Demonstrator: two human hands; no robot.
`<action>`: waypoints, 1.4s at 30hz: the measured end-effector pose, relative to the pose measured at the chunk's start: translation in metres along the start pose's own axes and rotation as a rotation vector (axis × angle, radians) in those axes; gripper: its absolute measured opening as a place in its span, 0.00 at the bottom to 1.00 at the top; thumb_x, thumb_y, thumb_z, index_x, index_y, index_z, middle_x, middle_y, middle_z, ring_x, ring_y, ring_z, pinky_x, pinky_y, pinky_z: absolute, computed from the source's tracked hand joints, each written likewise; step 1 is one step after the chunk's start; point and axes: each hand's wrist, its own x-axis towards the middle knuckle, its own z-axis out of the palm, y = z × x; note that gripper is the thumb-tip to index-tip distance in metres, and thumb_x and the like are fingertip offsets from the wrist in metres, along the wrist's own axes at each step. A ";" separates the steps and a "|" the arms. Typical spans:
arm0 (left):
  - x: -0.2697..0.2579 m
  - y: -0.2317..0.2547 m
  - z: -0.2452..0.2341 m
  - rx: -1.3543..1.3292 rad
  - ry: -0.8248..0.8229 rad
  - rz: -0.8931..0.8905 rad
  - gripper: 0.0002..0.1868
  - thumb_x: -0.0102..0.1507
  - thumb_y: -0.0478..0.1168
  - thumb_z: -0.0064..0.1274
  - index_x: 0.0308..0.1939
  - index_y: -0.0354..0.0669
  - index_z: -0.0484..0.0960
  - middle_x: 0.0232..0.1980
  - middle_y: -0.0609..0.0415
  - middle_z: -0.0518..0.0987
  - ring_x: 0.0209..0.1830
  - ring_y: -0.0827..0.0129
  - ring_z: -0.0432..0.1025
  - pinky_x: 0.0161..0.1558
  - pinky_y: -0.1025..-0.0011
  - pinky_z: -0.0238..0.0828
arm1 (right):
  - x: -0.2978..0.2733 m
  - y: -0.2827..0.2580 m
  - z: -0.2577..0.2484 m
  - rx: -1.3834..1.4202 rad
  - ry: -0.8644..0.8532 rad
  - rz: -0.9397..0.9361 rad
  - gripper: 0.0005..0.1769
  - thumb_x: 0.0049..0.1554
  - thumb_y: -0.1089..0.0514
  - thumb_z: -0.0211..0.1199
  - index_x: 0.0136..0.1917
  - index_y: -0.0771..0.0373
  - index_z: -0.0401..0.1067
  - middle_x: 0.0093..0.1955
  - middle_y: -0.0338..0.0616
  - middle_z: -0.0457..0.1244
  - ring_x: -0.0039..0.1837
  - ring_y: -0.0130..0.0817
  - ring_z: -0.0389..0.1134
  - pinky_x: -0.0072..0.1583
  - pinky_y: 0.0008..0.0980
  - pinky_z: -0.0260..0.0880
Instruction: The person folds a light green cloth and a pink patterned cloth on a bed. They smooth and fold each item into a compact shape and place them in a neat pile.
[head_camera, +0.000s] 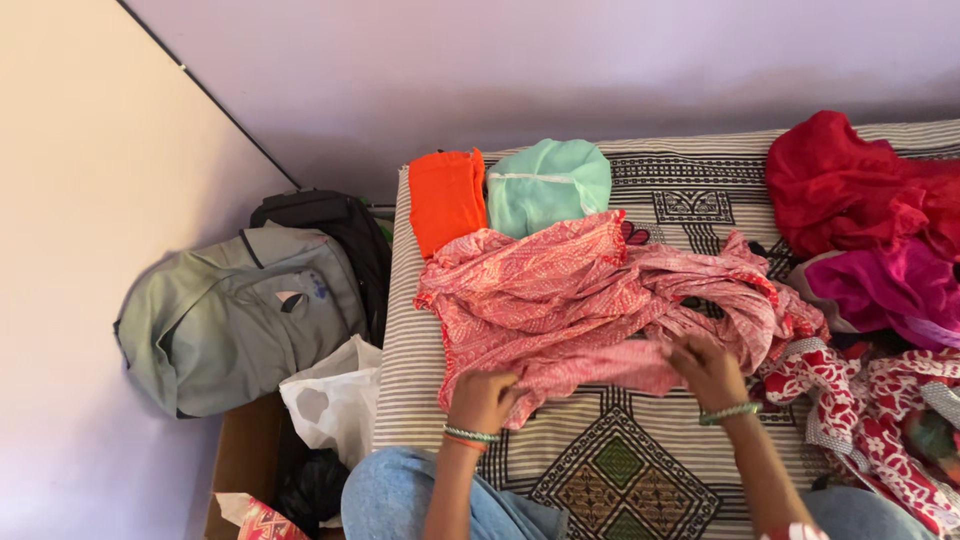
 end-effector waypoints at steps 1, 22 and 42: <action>0.009 -0.001 -0.008 0.013 -0.034 -0.056 0.10 0.63 0.49 0.59 0.38 0.49 0.85 0.37 0.48 0.83 0.41 0.54 0.77 0.48 0.57 0.71 | 0.013 -0.014 -0.006 -0.045 0.008 0.037 0.18 0.57 0.46 0.67 0.45 0.64 0.77 0.30 0.41 0.63 0.36 0.26 0.61 0.39 0.32 0.63; 0.015 0.005 0.023 0.383 -0.205 -0.227 0.66 0.34 0.57 0.80 0.73 0.70 0.59 0.76 0.48 0.51 0.76 0.46 0.48 0.65 0.35 0.52 | 0.023 -0.062 0.086 -0.748 -0.221 -0.117 0.49 0.39 0.43 0.78 0.73 0.32 0.62 0.76 0.36 0.48 0.78 0.47 0.47 0.73 0.64 0.47; 0.011 -0.073 0.063 0.038 -0.369 -0.063 0.17 0.64 0.41 0.50 0.56 0.42 0.78 0.53 0.39 0.81 0.54 0.43 0.74 0.54 0.51 0.71 | -0.045 -0.002 0.036 -0.888 -0.136 -0.508 0.16 0.53 0.59 0.54 0.55 0.48 0.70 0.54 0.32 0.68 0.63 0.31 0.65 0.69 0.54 0.53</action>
